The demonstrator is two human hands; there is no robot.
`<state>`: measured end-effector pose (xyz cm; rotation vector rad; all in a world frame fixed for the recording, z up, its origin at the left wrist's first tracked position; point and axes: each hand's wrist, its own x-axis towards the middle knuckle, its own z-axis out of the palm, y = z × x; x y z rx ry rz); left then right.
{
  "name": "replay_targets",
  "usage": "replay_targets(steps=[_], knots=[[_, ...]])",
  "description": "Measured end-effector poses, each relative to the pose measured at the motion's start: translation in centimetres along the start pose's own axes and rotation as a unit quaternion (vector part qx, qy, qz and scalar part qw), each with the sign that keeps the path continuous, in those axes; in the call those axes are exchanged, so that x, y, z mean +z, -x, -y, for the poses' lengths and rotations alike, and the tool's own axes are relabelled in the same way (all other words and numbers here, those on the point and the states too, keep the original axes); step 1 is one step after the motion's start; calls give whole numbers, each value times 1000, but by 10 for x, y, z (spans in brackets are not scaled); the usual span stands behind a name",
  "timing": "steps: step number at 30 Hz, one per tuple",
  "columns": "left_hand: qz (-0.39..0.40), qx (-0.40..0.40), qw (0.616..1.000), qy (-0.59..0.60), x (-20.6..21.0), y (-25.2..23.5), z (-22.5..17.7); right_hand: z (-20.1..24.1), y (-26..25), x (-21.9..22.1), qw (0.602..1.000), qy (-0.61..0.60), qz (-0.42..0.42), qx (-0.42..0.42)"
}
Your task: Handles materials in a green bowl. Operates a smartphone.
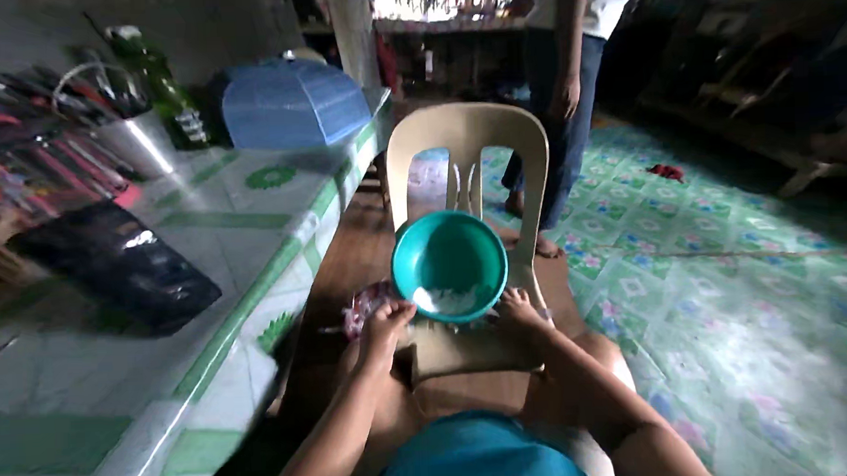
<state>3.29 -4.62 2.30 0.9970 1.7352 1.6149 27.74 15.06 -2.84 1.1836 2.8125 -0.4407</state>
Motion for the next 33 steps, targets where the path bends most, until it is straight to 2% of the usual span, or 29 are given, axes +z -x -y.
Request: replay_targets(steps=[5,14,27,33], knots=[[-8,-10,1000,5,5,2,12,-4,-7,3,994,-71,-74,-25],[4,0,1000,31,13,-1,18,-8,-9,6,995,-19,-50,-84],[7,-27,999,21,19,0,24,0,-17,8,1000,-23,7,-17],[-5,-11,998,54,15,1,26,-22,-14,-10,999,-34,-30,-12]])
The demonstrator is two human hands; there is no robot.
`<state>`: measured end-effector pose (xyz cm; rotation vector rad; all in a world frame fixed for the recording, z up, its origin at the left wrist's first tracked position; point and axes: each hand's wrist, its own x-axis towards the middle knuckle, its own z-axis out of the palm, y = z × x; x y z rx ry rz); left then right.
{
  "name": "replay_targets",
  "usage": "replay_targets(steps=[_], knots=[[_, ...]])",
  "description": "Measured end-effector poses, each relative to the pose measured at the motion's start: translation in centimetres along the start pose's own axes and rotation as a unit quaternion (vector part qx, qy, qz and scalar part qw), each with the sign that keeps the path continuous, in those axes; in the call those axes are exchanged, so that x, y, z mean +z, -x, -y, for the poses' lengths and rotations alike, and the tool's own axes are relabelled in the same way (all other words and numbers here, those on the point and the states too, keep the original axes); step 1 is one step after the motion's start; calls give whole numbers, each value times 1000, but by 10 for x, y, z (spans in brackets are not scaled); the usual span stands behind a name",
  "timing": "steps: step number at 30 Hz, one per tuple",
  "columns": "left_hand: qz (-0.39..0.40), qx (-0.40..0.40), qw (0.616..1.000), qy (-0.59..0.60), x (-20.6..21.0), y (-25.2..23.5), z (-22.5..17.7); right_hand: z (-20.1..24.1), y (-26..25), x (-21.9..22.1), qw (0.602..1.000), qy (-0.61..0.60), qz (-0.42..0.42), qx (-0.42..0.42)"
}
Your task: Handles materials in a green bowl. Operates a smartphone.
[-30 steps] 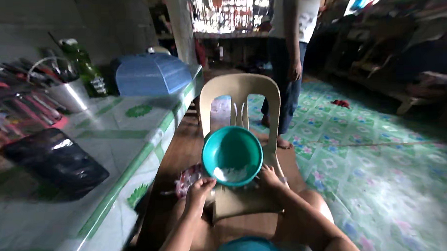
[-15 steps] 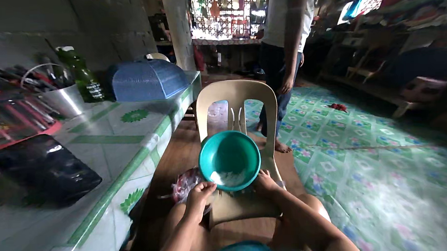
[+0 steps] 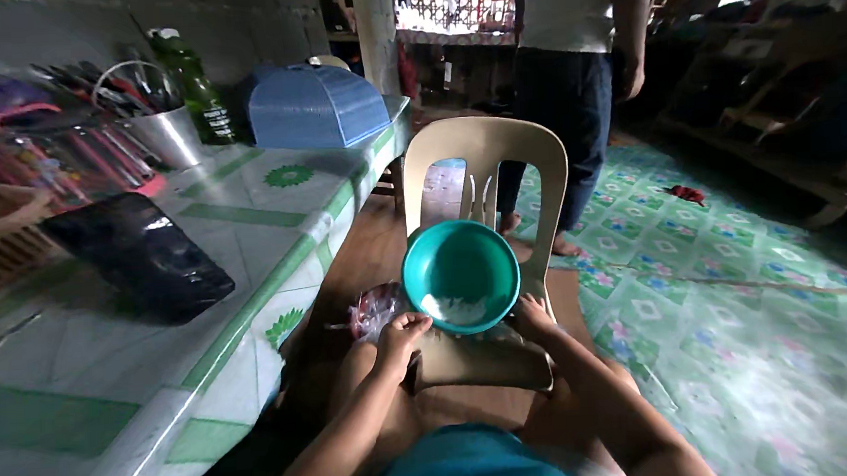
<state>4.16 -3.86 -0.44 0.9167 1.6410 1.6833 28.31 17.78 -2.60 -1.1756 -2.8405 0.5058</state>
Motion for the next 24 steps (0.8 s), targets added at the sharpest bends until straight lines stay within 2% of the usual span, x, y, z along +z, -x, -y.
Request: replay_targets(steps=[6,9,12,17,21,24], knots=[[-34,15,999,22,1,-2,-3,-25,9,-52,999,26,21,25],[-35,7,999,22,4,-2,-4,-27,11,-75,997,-57,37,29],[-36,0,999,25,7,-3,0,-25,8,-74,988,-140,31,57],[-29,-4,999,40,3,-4,5,-37,-7,-51,994,-78,70,33],[-49,-9,998,38,-6,-8,7,-35,-4,-76,995,-23,99,-14],[-65,-13,997,43,-9,-12,7,-24,2,-104,995,20,93,29]])
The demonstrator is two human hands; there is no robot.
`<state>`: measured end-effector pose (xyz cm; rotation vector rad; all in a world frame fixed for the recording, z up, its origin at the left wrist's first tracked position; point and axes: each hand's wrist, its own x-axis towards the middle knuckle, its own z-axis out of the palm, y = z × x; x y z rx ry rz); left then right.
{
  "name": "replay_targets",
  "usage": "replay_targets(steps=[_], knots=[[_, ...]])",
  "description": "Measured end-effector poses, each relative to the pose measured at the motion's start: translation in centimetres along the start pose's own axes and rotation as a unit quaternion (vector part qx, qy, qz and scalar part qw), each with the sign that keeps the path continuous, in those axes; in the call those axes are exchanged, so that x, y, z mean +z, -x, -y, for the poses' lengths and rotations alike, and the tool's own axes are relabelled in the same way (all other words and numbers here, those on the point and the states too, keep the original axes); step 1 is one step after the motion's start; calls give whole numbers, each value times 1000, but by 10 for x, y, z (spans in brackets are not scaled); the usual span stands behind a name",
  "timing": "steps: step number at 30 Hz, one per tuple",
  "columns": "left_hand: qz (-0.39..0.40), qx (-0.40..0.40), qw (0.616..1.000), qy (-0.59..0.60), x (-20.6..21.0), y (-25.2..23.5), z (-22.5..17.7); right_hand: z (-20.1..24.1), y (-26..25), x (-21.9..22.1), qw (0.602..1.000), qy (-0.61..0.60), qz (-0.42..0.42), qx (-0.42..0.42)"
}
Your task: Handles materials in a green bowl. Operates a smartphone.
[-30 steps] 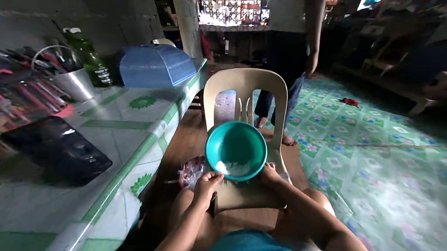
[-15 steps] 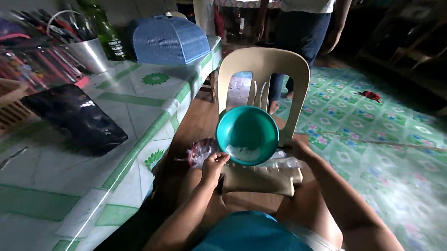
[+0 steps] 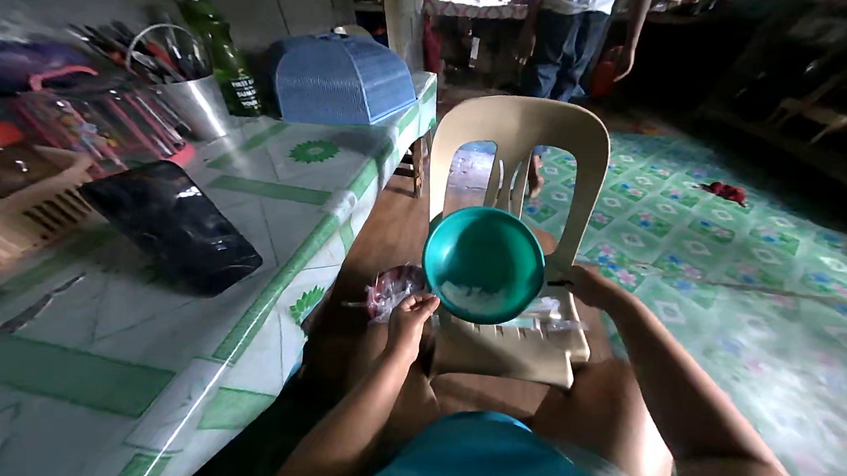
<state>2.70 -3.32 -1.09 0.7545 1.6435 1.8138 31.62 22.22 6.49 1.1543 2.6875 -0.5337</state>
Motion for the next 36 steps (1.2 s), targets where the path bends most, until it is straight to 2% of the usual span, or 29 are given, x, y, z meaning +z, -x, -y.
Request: replay_targets(steps=[2,5,8,10,13,18,24,29,36], knots=[[-3,0,1000,6,2,-1,-1,8,8,-18,998,-34,-54,7],[3,-3,1000,27,8,0,-2,18,15,-35,980,-117,-153,-41],[7,-3,999,46,14,2,-1,47,19,-43,961,-181,-204,-57],[5,-8,999,38,15,2,-3,60,13,-44,952,-188,-223,-92],[2,-14,999,36,15,-1,-6,61,-12,-31,937,-133,-277,-169],[-22,-35,996,76,9,-2,-7,92,-31,-27,965,-146,-171,-132],[-20,-50,992,113,7,-2,-1,100,-55,-2,965,-172,-172,-96],[8,-71,995,74,15,7,-1,107,-55,0,964,-201,-141,-103],[67,-86,994,15,20,16,11,108,-57,-9,975,-144,-109,-128]])
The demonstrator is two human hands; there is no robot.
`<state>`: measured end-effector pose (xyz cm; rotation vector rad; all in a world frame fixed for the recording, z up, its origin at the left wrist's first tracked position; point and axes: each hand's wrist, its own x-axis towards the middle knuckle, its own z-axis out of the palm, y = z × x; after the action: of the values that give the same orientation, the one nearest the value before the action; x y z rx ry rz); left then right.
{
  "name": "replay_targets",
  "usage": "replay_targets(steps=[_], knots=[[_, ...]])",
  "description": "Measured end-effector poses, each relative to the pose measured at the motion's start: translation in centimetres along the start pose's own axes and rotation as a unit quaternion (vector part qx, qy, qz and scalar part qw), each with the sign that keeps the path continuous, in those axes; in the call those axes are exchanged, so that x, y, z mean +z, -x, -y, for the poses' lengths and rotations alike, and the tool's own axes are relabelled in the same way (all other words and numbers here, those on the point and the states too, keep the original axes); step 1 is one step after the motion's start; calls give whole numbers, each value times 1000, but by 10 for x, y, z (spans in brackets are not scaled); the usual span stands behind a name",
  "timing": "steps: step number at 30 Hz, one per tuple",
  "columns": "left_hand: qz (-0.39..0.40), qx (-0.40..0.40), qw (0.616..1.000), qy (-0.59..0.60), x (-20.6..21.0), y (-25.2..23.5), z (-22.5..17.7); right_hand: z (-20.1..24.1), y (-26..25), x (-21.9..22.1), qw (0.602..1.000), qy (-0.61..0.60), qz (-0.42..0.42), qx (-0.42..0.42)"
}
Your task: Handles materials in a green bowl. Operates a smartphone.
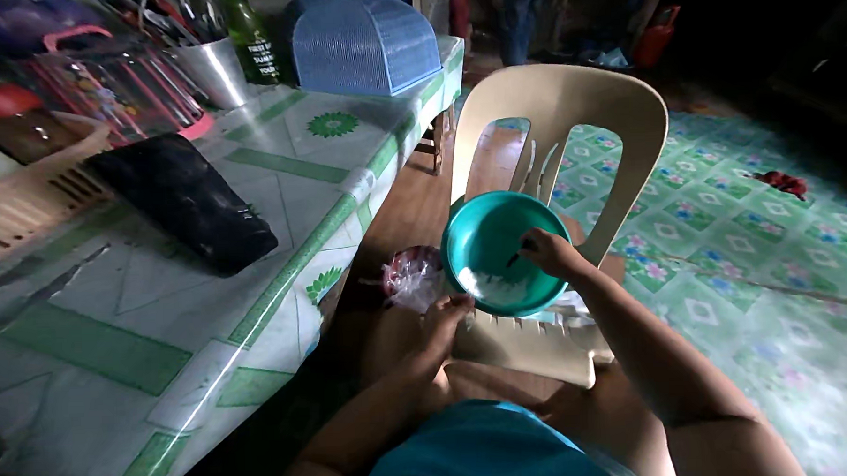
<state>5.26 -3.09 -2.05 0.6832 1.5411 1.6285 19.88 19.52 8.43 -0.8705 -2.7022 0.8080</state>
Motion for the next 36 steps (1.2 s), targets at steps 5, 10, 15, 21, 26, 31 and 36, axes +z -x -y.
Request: replay_targets(steps=[5,10,15,21,26,31,36], knots=[[20,-13,1000,-16,-3,0,4,-1,-4,1,1000,19,7,-12],[25,-35,999,-31,-3,-2,3,-12,-15,17,999,35,-1,7],[29,-41,999,-13,-4,-1,3,-12,-20,24,999,42,16,-1],[37,-40,998,-13,-4,3,-2,12,-12,13,998,37,54,23],[38,-40,998,-8,-5,0,5,15,-12,9,995,53,80,34],[37,-39,998,-18,-5,2,3,11,-12,11,994,46,92,29],[30,-30,999,-25,-4,1,4,7,-11,15,995,32,93,19]])
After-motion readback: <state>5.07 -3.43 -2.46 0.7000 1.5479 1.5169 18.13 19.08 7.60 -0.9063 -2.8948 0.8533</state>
